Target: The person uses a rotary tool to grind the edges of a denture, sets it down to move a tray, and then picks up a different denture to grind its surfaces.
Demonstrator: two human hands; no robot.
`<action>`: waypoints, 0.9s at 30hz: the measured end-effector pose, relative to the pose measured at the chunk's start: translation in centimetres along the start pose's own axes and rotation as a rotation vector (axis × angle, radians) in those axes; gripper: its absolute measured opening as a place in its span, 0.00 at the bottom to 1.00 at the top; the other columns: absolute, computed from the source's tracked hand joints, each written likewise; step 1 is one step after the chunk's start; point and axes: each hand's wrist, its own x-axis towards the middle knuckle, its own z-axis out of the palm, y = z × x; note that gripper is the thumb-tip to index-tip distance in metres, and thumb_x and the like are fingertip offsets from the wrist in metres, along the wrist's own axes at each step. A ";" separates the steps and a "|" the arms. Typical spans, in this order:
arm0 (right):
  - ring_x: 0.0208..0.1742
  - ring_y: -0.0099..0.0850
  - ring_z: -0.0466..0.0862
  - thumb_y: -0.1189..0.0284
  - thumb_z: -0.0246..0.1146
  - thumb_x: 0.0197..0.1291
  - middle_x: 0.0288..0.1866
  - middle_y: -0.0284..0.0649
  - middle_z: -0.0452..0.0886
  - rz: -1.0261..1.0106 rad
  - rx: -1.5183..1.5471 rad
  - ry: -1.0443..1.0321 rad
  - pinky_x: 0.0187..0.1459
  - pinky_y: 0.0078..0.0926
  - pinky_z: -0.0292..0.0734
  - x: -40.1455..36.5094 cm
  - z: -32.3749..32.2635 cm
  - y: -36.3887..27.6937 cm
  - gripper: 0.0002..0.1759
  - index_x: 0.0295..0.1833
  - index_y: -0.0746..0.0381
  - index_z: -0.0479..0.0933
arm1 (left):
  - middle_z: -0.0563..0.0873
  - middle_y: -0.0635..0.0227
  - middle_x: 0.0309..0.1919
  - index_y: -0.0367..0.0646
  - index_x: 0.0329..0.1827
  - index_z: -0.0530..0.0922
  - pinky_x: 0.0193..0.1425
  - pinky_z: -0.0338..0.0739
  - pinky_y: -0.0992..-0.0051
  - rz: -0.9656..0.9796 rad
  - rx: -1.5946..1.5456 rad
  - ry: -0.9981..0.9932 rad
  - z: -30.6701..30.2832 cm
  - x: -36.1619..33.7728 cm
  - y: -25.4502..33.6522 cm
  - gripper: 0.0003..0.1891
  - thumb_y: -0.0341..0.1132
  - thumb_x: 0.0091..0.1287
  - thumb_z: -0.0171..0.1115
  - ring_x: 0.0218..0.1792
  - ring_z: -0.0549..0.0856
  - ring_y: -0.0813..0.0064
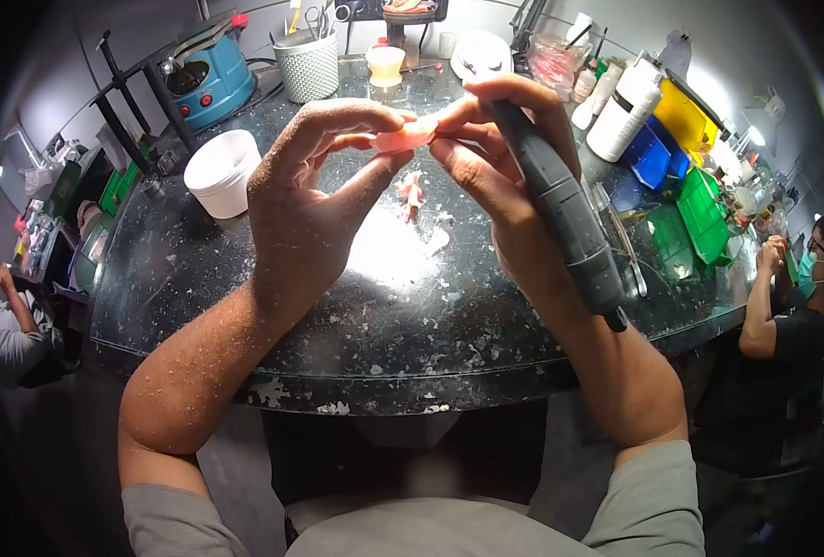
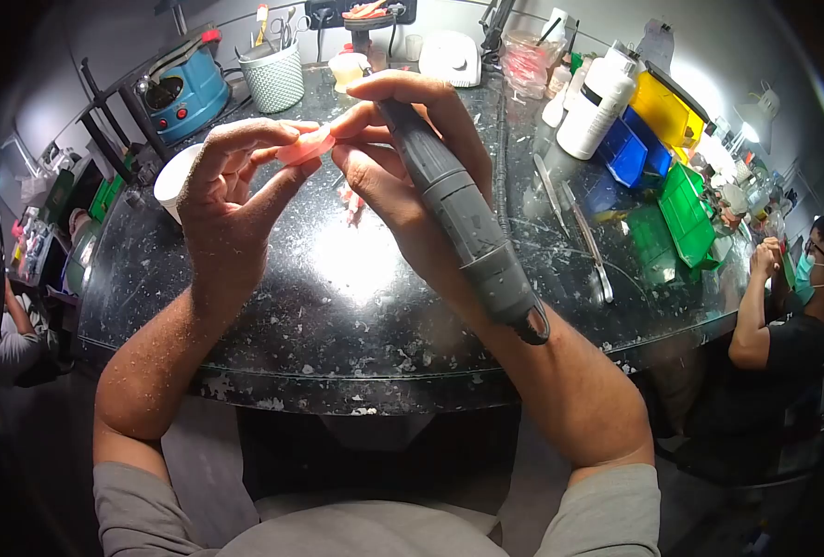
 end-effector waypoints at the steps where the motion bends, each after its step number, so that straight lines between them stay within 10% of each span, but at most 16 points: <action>1: 0.50 0.35 0.89 0.84 0.67 0.63 0.49 0.44 0.85 0.012 0.028 0.008 0.49 0.30 0.88 0.0 0.1 -0.1 0.27 0.66 0.56 0.69 | 0.88 0.64 0.49 0.44 0.56 0.80 0.60 0.83 0.70 -0.003 -0.004 -0.001 0.0 0.0 0.0 0.18 0.25 0.63 0.74 0.53 0.88 0.72; 27: 0.47 0.21 0.84 0.77 0.69 0.66 0.44 0.36 0.84 0.292 0.154 0.128 0.54 0.20 0.80 0.2 -0.3 1.2 0.16 0.57 0.63 0.78 | 0.90 0.60 0.48 0.39 0.56 0.83 0.62 0.80 0.69 -0.521 -0.378 -0.020 0.0 0.1 -0.3 0.15 0.39 0.73 0.67 0.49 0.90 0.71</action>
